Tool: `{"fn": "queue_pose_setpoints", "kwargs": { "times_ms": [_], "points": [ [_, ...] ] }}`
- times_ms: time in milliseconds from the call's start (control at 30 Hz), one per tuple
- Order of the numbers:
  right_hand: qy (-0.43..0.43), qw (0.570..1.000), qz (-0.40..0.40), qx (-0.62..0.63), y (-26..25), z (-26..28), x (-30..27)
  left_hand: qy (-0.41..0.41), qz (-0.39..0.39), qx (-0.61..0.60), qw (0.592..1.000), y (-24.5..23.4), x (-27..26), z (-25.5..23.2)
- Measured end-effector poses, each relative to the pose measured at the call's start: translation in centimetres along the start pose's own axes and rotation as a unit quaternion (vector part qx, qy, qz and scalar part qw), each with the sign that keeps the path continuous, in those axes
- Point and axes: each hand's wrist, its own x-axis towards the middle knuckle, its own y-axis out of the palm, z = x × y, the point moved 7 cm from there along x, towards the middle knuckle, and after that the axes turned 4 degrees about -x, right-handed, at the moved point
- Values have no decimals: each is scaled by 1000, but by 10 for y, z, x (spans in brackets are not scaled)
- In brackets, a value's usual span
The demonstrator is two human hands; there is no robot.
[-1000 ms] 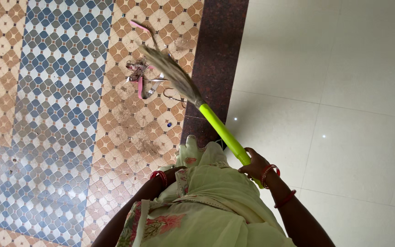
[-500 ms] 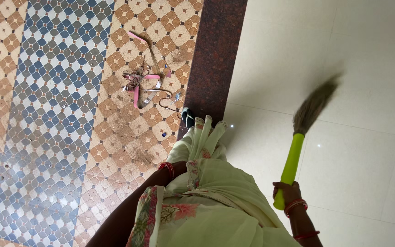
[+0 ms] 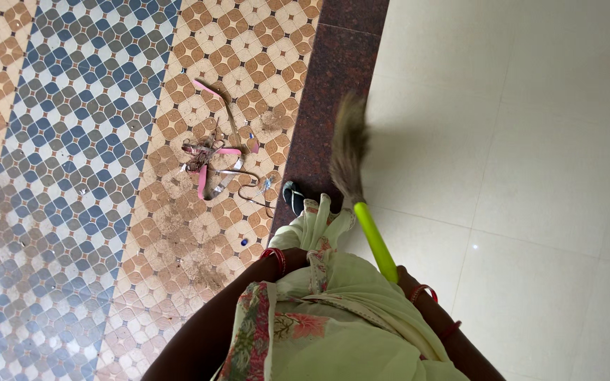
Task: The person sweeps the floor using a broom with a green handle, gathering debris into a pile.
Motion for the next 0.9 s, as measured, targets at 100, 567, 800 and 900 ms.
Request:
{"fn": "queue_pose_setpoints", "kwargs": {
  "times_ms": [100,567,800,900],
  "points": [
    [-61,997,-32,32,-36,62,12,-3,-9,-13,1000,-28,-3,6],
    [5,964,-103,246,-204,166,-37,-52,-90,-73,992,-172,-26,-13],
    [50,886,-160,432,-211,105,6,-71,-105,-88,988,-188,-12,8],
    [18,844,-84,529,-226,92,37,-27,-134,-86,987,-206,-7,7]
  ]
}}
